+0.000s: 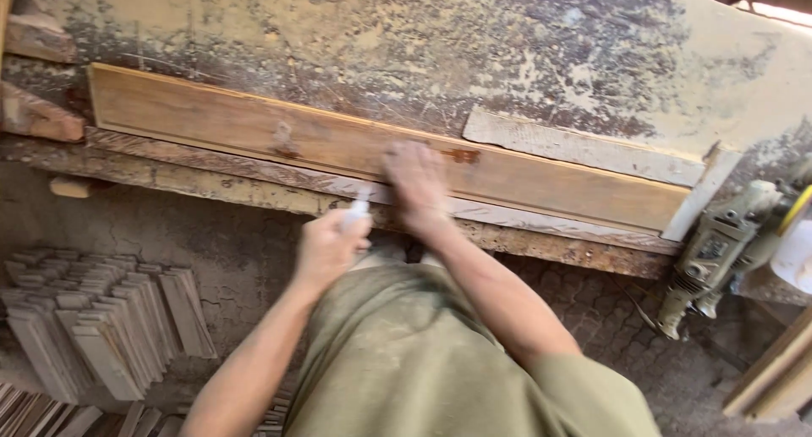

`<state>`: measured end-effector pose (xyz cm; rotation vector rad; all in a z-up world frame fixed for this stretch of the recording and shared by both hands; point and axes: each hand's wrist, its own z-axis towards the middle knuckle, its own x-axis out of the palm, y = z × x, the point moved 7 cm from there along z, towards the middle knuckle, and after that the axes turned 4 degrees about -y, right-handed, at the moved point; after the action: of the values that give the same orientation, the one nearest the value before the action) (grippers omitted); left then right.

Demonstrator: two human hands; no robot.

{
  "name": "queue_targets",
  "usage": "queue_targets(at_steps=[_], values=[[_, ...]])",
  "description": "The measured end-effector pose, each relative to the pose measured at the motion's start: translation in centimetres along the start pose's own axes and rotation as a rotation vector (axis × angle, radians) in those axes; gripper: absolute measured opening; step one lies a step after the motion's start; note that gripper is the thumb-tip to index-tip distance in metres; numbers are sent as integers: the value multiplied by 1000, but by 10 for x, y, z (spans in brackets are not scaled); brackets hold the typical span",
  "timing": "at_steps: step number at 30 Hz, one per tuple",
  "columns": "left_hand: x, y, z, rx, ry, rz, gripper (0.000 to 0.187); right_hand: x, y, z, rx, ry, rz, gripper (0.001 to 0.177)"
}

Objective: Sanding a wood panel with a power sander and applying adhesive/finish.

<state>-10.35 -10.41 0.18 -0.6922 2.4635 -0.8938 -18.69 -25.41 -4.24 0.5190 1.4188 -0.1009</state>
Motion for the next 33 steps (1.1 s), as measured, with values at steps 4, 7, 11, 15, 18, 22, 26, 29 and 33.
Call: queue_targets(at_steps=[4,7,11,15,18,22,26,29,33], values=[[-52,-22,-24,42,-81,16,19,7,54,77,71,391,387,55],[-70,-18,-19,49,-186,-207,15,30,47,53,-2,76,461,67],[-34,-32,-5,81,-117,-123,16,-8,-31,-19,82,135,418,70],[42,-48,1,167,79,135,18,-33,-124,-120,247,-100,156,58],[102,-46,-6,172,167,67,19,-74,-172,-163,311,-154,180,53],[172,-48,-25,141,197,262,21,-102,-222,-210,342,-156,131,55],[249,-53,-46,209,248,292,23,-205,-263,-250,495,-389,334,50],[311,-71,-62,199,253,281,23,-265,-308,-327,677,-629,525,36],[386,-94,-86,247,259,332,25,-255,-413,-510,1413,-778,264,35]])
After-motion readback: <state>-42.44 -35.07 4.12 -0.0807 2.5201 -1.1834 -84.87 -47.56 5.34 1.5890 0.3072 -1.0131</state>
